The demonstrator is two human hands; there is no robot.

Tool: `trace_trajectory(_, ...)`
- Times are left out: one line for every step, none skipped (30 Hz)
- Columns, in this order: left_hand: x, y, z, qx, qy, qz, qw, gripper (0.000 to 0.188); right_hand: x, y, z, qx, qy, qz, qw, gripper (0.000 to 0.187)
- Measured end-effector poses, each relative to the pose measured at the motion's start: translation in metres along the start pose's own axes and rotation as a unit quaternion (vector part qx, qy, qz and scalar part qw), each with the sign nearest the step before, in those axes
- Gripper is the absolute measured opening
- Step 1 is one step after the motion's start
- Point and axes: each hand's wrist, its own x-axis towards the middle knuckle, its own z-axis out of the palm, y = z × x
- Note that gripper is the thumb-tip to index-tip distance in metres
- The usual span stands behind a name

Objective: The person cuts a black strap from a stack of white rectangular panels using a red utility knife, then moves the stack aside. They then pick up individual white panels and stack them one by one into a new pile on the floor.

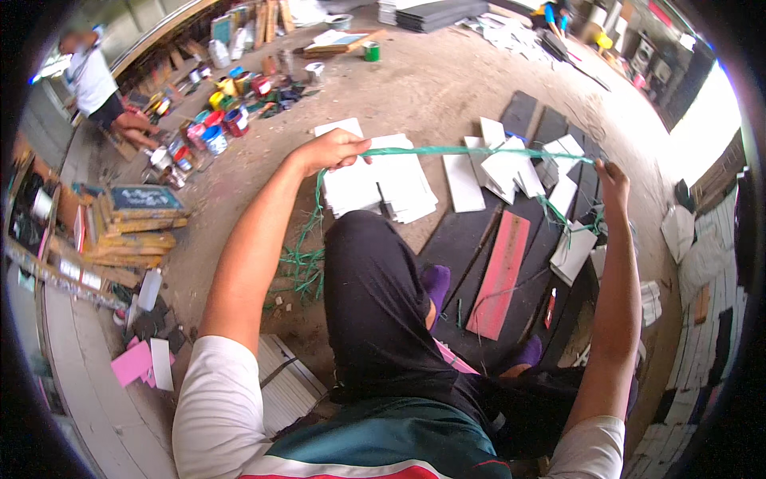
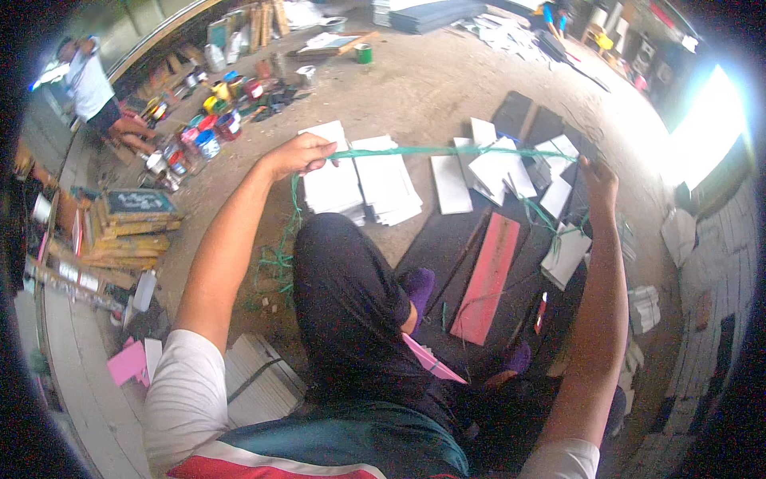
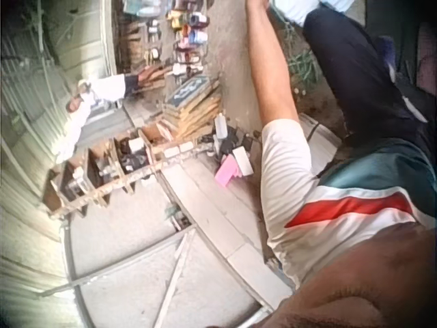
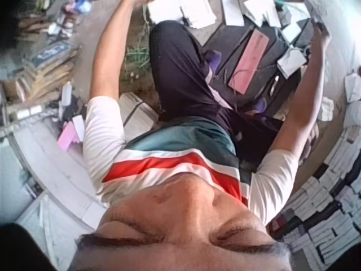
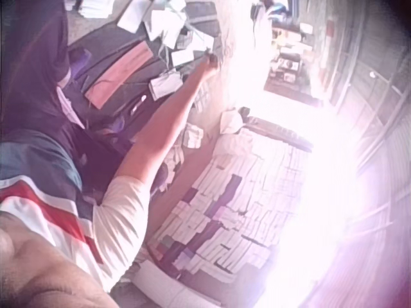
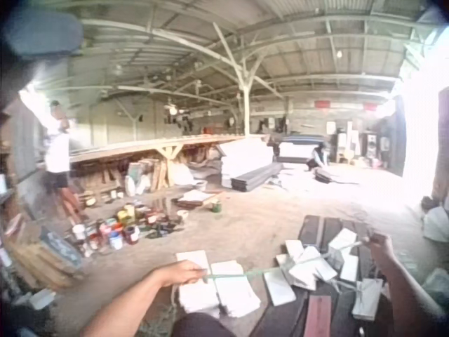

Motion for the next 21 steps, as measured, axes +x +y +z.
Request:
trace_trajectory(0.014, -0.004, 0.003, 0.022, -0.006, -0.014, 1.000, 0.044, -0.004, 0.035, -0.027, -0.026, 0.011, 0.038, 0.999, 0.030)
trace_trajectory(0.028, -0.006, 0.005, 0.045, -0.012, -0.028, 0.999, 0.043, -0.009, 0.067, -0.047, -0.052, 0.022, 0.078, 0.995, 0.032)
trace_trajectory(0.039, -0.008, 0.003, 0.112, -0.016, -0.006, 0.994, 0.041, -0.015, 0.093, -0.059, -0.053, 0.030, 0.095, 0.994, 0.032)
trace_trajectory(0.049, -0.014, 0.002, 0.174, -0.022, 0.017, 0.984, 0.039, -0.023, 0.119, -0.070, -0.059, 0.038, 0.114, 0.991, 0.032)
trace_trajectory(0.061, -0.015, 0.008, 0.173, -0.020, 0.012, 0.985, 0.037, -0.038, 0.148, -0.086, -0.072, 0.047, 0.136, 0.987, 0.032)
trace_trajectory(0.071, -0.014, 0.013, 0.173, -0.016, 0.008, 0.985, 0.035, -0.052, 0.175, -0.097, -0.031, 0.050, 0.137, 0.989, 0.031)
trace_trajectory(0.077, -0.025, 0.013, 0.187, 0.011, 0.037, 0.982, 0.035, -0.066, 0.182, -0.098, -0.086, 0.023, 0.138, 0.986, 0.032)
trace_trajectory(0.085, -0.035, 0.014, 0.200, 0.039, 0.068, 0.977, 0.035, -0.080, 0.181, -0.095, -0.140, -0.005, 0.137, 0.981, 0.033)
trace_trajectory(0.092, -0.039, 0.016, 0.220, 0.054, 0.053, 0.973, 0.036, -0.094, 0.180, -0.092, -0.165, -0.033, 0.157, 0.973, 0.033)
trace_trajectory(0.101, -0.042, 0.016, 0.240, 0.070, 0.040, 0.968, 0.037, -0.107, 0.182, -0.098, -0.190, -0.058, 0.177, 0.964, 0.033)
trace_trajectory(0.113, -0.052, 0.008, 0.245, 0.072, 0.029, 0.966, 0.039, -0.122, 0.209, -0.102, -0.147, -0.054, 0.184, 0.970, 0.033)
trace_trajectory(0.128, -0.055, 0.005, 0.272, 0.080, 0.010, 0.959, 0.040, -0.143, 0.244, -0.111, -0.128, -0.024, 0.139, 0.982, 0.029)
trace_trajectory(0.129, -0.064, -0.004, 0.266, 0.102, 0.016, 0.958, 0.039, -0.157, 0.249, -0.108, -0.078, -0.058, 0.170, 0.981, 0.029)
trace_trajectory(0.132, -0.070, -0.012, 0.259, 0.124, 0.027, 0.958, 0.037, -0.170, 0.250, -0.108, -0.030, -0.086, 0.199, 0.976, 0.029)
trace_trajectory(0.139, -0.072, -0.015, 0.266, 0.140, 0.043, 0.953, 0.037, -0.180, 0.256, -0.112, -0.135, -0.091, 0.190, 0.968, 0.033)
trace_trajectory(0.143, -0.070, -0.018, 0.273, 0.158, 0.060, 0.947, 0.037, -0.189, 0.259, -0.117, -0.153, -0.100, 0.206, 0.961, 0.035)
trace_trajectory(0.148, -0.069, -0.018, 0.279, 0.176, 0.076, 0.941, 0.038, -0.197, 0.261, -0.121, -0.170, -0.109, 0.223, 0.954, 0.037)
trace_trajectory(0.153, -0.064, -0.016, 0.297, 0.170, 0.055, 0.938, 0.038, -0.202, 0.262, -0.124, -0.187, -0.119, 0.238, 0.946, 0.040)
trace_trajectory(0.158, -0.060, -0.015, 0.316, 0.164, 0.034, 0.934, 0.038, -0.202, 0.258, -0.125, -0.246, -0.121, 0.222, 0.936, 0.046)
trace_trajectory(0.162, -0.056, -0.012, 0.334, 0.158, 0.012, 0.929, 0.039, -0.205, 0.264, -0.128, -0.228, -0.109, 0.236, 0.938, 0.051)
trace_trajectory(0.167, -0.050, -0.008, 0.336, 0.153, 0.012, 0.929, 0.038, -0.207, 0.268, -0.132, -0.211, -0.095, 0.249, 0.940, 0.056)
